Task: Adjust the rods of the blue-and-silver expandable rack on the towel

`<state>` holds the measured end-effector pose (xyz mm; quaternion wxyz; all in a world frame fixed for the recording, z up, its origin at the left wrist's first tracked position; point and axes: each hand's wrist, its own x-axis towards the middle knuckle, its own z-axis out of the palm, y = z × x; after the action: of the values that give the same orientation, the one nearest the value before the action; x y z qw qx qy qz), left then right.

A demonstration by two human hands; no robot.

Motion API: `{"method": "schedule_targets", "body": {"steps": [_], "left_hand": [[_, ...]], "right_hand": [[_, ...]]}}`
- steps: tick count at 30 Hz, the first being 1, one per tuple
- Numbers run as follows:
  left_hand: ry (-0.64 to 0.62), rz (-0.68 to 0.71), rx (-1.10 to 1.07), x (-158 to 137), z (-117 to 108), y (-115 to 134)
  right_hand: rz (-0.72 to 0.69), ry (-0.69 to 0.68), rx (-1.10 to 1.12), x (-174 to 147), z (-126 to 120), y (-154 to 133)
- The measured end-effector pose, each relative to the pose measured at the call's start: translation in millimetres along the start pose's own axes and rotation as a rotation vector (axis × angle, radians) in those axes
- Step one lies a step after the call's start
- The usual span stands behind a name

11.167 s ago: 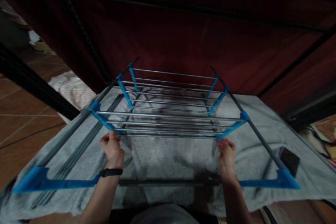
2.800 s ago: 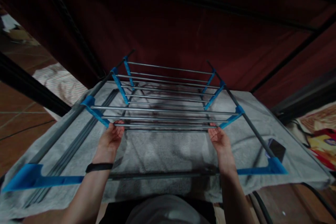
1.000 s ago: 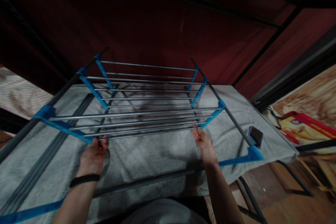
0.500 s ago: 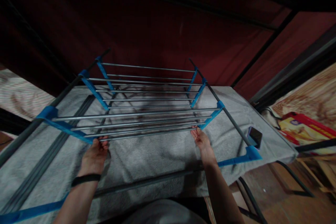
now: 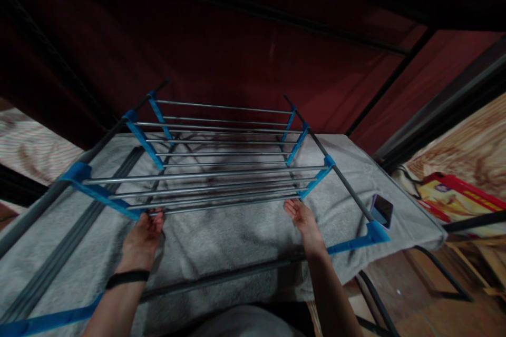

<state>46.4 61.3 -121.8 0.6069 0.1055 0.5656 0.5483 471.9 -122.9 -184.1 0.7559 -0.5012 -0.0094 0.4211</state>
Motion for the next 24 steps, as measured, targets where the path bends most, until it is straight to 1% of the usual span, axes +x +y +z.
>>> {"method": "schedule_targets", "body": {"steps": [4, 7, 10, 11, 13, 15, 17, 24], "left_hand": [[0.023, 0.032, 0.025, -5, -5, -6], [0.058, 0.111, 0.028, -11, -7, -8], [0.097, 0.192, 0.015, -19, -5, -5], [0.092, 0.210, 0.010, -22, -4, -3], [0.036, 0.241, -0.010, -27, 0, 4], [-0.031, 0.243, -0.047, -30, 3, 11], [-0.060, 0.217, -0.081, -30, 5, 17], [-0.034, 0.135, -0.141, -19, 13, 25]], "right_hand": [[0.023, -0.009, -0.016, -11, -4, -8], [-0.008, -0.025, 0.026, -14, -4, -24], [-0.046, -0.027, 0.095, -12, 0, -40], [-0.050, -0.023, 0.106, -11, 2, -44], [-0.047, -0.018, 0.124, -9, 6, -47], [-0.038, -0.032, 0.143, -8, 10, -47], [-0.034, -0.046, 0.171, -7, 13, -44], [-0.040, -0.075, 0.215, 0, 20, -39]]}}
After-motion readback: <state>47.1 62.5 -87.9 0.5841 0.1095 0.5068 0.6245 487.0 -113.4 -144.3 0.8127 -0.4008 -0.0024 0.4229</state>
